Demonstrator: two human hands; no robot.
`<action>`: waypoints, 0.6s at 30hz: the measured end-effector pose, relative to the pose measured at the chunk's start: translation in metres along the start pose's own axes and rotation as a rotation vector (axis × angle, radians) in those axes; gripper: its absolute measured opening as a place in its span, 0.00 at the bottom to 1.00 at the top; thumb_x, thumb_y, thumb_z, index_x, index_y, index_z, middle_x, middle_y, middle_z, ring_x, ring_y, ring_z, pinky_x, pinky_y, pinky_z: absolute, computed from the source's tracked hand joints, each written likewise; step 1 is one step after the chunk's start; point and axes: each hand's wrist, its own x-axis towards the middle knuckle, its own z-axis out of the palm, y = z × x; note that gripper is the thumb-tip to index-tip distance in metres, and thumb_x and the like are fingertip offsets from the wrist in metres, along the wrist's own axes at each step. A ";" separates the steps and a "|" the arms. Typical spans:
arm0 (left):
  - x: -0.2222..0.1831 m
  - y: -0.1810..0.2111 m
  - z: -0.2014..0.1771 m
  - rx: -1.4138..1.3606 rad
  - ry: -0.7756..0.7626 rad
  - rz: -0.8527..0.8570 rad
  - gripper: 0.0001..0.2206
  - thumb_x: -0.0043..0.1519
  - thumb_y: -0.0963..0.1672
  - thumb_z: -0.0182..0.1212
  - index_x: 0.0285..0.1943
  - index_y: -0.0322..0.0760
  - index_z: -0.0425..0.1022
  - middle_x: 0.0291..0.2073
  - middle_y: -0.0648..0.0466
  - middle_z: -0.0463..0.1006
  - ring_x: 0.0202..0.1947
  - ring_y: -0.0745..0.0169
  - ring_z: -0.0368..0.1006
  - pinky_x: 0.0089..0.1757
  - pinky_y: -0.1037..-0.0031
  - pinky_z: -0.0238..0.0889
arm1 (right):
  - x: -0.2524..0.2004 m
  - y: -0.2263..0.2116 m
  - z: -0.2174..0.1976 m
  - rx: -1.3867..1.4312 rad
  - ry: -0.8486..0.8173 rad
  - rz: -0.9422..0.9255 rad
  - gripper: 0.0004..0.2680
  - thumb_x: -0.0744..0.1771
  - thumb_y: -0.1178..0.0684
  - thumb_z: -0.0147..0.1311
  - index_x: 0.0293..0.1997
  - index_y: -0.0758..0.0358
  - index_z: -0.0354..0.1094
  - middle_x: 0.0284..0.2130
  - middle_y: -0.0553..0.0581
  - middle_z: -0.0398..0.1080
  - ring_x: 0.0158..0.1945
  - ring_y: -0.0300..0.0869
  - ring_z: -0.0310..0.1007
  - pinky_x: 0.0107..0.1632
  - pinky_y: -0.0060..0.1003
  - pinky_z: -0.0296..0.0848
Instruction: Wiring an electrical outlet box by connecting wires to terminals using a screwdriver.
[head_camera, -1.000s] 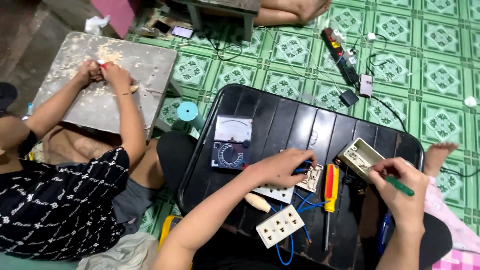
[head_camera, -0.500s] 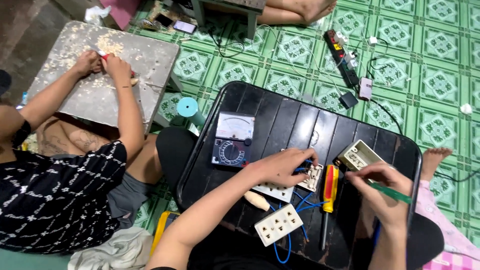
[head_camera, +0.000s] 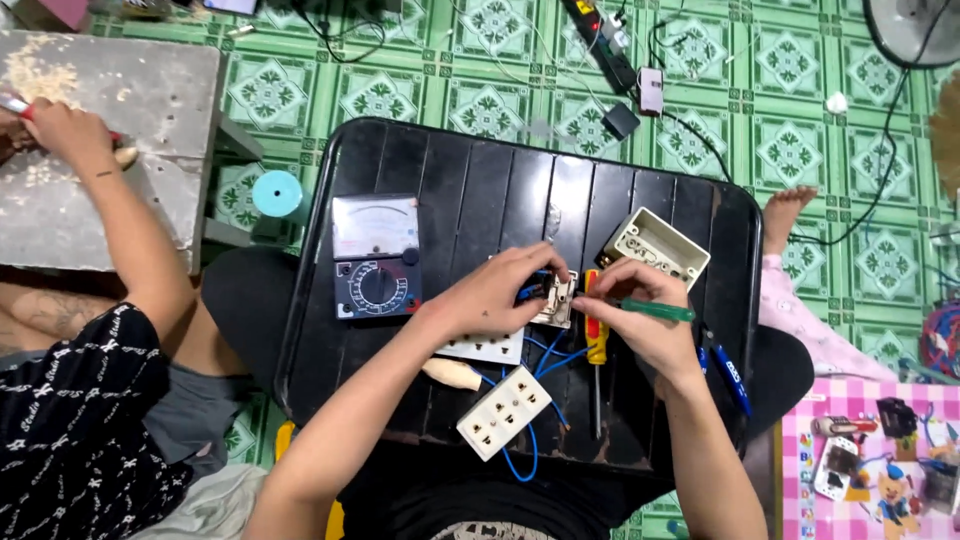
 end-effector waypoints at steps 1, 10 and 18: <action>0.000 -0.003 0.002 -0.007 -0.003 -0.004 0.15 0.56 0.38 0.61 0.52 0.38 0.69 0.43 0.39 0.78 0.47 0.27 0.75 0.50 0.46 0.67 | 0.000 0.000 -0.001 -0.001 0.000 0.008 0.09 0.59 0.66 0.72 0.30 0.68 0.72 0.25 0.59 0.74 0.31 0.38 0.72 0.37 0.31 0.73; 0.003 -0.005 0.007 -0.160 0.066 -0.080 0.19 0.57 0.38 0.65 0.56 0.34 0.65 0.46 0.37 0.77 0.51 0.31 0.74 0.51 0.45 0.68 | 0.005 -0.005 -0.004 -0.095 0.101 0.006 0.02 0.69 0.66 0.56 0.43 0.74 0.73 0.30 0.65 0.77 0.33 0.44 0.77 0.41 0.38 0.78; 0.002 -0.007 0.006 -0.106 0.078 0.051 0.20 0.55 0.39 0.73 0.55 0.36 0.69 0.46 0.43 0.76 0.52 0.35 0.74 0.52 0.49 0.68 | 0.008 -0.005 -0.007 -0.449 -0.199 -0.317 0.15 0.60 0.63 0.68 0.51 0.67 0.75 0.26 0.57 0.74 0.31 0.49 0.74 0.40 0.42 0.73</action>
